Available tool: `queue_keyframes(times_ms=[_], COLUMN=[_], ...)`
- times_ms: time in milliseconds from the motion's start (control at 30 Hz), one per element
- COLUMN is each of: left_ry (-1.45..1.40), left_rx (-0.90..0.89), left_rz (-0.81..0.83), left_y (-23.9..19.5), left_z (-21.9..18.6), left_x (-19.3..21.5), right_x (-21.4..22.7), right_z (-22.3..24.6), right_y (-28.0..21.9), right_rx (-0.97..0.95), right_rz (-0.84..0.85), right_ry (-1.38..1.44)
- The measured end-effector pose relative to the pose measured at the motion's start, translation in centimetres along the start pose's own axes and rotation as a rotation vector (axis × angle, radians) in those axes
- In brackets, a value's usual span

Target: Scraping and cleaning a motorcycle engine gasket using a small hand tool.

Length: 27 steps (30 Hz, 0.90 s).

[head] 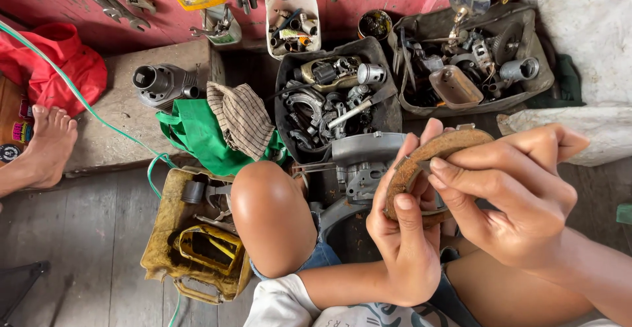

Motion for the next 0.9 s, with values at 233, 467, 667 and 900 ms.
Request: queue_keyframes(times_ms=[233, 467, 667, 900], left_ry=[0.019, 0.094, 0.205, 0.234], left_rx=[0.021, 0.085, 0.108, 0.149], left_rz=[0.012, 0.060, 0.076, 0.089], left_y=[-0.7, -0.1, 0.6, 1.3], left_z=[-1.6, -2.2, -2.4, -2.1], left_x=[0.4, 0.4, 0.7, 0.9], right_x=[-0.6, -0.8, -1.2, -1.9], right_z=[0.1, 0.2, -0.1, -0.3], right_y=[-0.9, -0.8, -0.1, 0.5], right_rx=[0.041, 0.041, 0.022, 0.047], right_rz=[0.040, 0.021, 0.078, 0.094], right_ry=[0.111, 0.130, 0.226, 0.222])
Point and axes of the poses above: each hand's wrist, its own y-axis towards the middle knuckle, its own x-axis out of the back of the hand, z = x × y, the point moved 6 cm from there along y, towards the middle knuckle, and after that the axes turned 2 degrees about x, right-handed, at the moved point
